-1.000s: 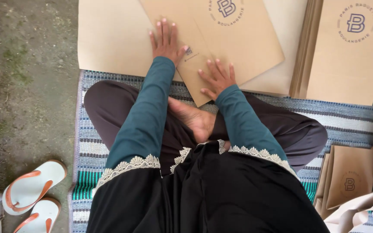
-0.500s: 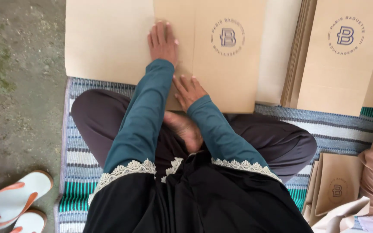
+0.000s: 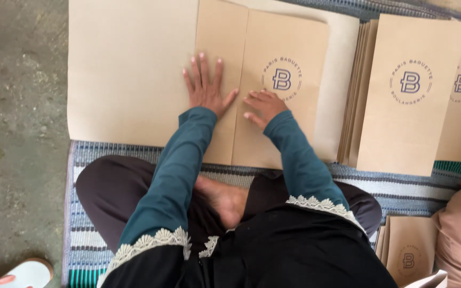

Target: The person sits on a mat and assembles paper bags by applying glue to the edges with a small stick, folding the sides, and pressing them flat. They repeat this process for multiple bags, stacking the finished ones nearby.

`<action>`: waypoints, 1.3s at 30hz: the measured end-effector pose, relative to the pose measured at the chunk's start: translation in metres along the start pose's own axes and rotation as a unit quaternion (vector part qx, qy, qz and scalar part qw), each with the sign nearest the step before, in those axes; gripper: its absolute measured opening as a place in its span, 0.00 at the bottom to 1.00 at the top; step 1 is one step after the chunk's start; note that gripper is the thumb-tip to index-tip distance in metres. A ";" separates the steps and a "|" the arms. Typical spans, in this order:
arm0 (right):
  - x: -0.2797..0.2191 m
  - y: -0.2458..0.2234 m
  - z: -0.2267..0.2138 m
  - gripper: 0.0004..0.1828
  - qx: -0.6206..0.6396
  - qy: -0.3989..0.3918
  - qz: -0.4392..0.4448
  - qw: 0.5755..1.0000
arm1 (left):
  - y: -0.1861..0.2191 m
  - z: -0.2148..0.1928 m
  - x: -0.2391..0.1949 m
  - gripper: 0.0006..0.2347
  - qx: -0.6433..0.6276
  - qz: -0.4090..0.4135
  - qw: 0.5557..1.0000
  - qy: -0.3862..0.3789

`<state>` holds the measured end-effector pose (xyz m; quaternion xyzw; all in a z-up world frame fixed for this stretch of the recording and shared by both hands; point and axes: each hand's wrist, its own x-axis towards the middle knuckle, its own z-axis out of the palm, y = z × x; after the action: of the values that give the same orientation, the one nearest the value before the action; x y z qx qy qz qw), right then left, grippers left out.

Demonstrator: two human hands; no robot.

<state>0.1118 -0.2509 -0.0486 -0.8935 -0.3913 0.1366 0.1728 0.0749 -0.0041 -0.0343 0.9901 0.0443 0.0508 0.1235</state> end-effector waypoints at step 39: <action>0.174 0.195 -0.149 0.06 0.023 0.358 0.074 0.931 | 0.015 -0.012 0.010 0.34 -0.148 -0.041 0.988 -0.014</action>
<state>0.4101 -0.2745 -0.0138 -0.9052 -0.2333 -0.1710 0.3115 0.0843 -0.0150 -0.0181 0.9588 0.0750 0.0377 0.2715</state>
